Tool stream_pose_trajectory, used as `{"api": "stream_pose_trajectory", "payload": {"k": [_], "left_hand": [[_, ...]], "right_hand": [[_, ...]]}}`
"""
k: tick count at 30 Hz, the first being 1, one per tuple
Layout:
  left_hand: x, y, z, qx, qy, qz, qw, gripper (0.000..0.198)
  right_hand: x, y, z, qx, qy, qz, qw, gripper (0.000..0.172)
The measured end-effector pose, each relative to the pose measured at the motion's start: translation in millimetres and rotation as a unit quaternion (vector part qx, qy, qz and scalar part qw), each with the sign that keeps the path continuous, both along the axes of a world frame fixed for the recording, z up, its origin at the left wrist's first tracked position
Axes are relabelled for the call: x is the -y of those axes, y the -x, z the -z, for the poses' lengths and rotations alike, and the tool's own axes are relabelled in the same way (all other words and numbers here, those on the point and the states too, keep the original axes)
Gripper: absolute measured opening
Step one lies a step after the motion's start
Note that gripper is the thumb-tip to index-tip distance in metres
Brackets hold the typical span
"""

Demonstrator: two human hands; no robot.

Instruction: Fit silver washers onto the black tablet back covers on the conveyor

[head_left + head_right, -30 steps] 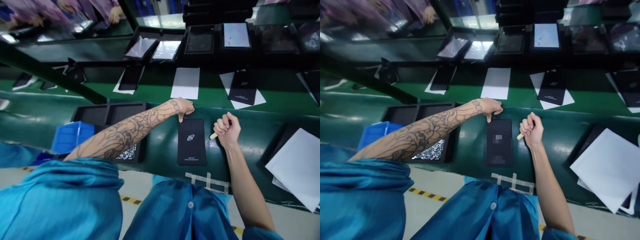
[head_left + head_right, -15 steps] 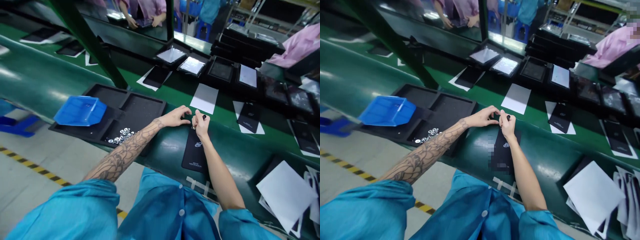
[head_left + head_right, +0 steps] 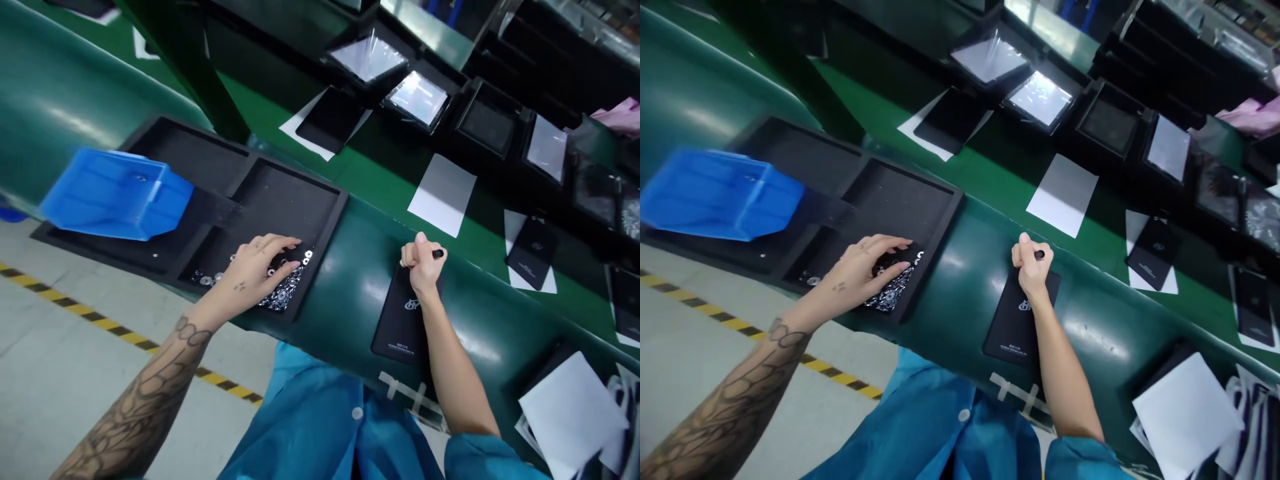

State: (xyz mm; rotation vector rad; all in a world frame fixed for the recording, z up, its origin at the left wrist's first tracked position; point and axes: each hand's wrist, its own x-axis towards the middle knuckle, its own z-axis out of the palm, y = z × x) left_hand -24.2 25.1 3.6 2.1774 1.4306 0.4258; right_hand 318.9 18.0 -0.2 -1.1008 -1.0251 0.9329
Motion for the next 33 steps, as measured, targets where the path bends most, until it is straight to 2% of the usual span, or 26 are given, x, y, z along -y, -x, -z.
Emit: {"api": "stream_pose_trajectory", "payload": {"k": [4,8,13,24,27,31,33], "left_hand": [[-4,-11,-0.7,-0.066,0.012,0.013,0.998,0.044],[-14,-18,-4.1,-0.066,0.019,0.042,0.997,0.038],[-22,-20,-1.2,-0.064,0.040,0.065,0.995,0.032],[-17,-33,-12.8,-0.088,0.050,0.079,0.992,0.023],[-12,-32,-19.5,-0.077,0.026,0.031,0.996,0.020],[1,-29,-33.6,-0.046,-0.061,-0.115,0.990,0.013],[12,-34,-36.7,-0.012,-0.084,-0.125,0.989,0.011]], "right_hand": [[7,1,6.5,0.026,-0.019,0.015,0.999,0.075],[9,-2,9.3,0.048,-0.004,0.005,0.999,0.073],[10,-4,10.7,0.076,-0.012,-0.007,0.997,0.075],[10,-6,23.3,0.081,-0.040,0.007,0.996,0.072],[10,-5,27.4,0.068,-0.034,0.007,0.997,0.072],[4,-2,26.7,0.048,-0.036,-0.017,0.998,0.074],[-4,-6,18.8,0.000,-0.013,-0.030,0.999,0.074]]}}
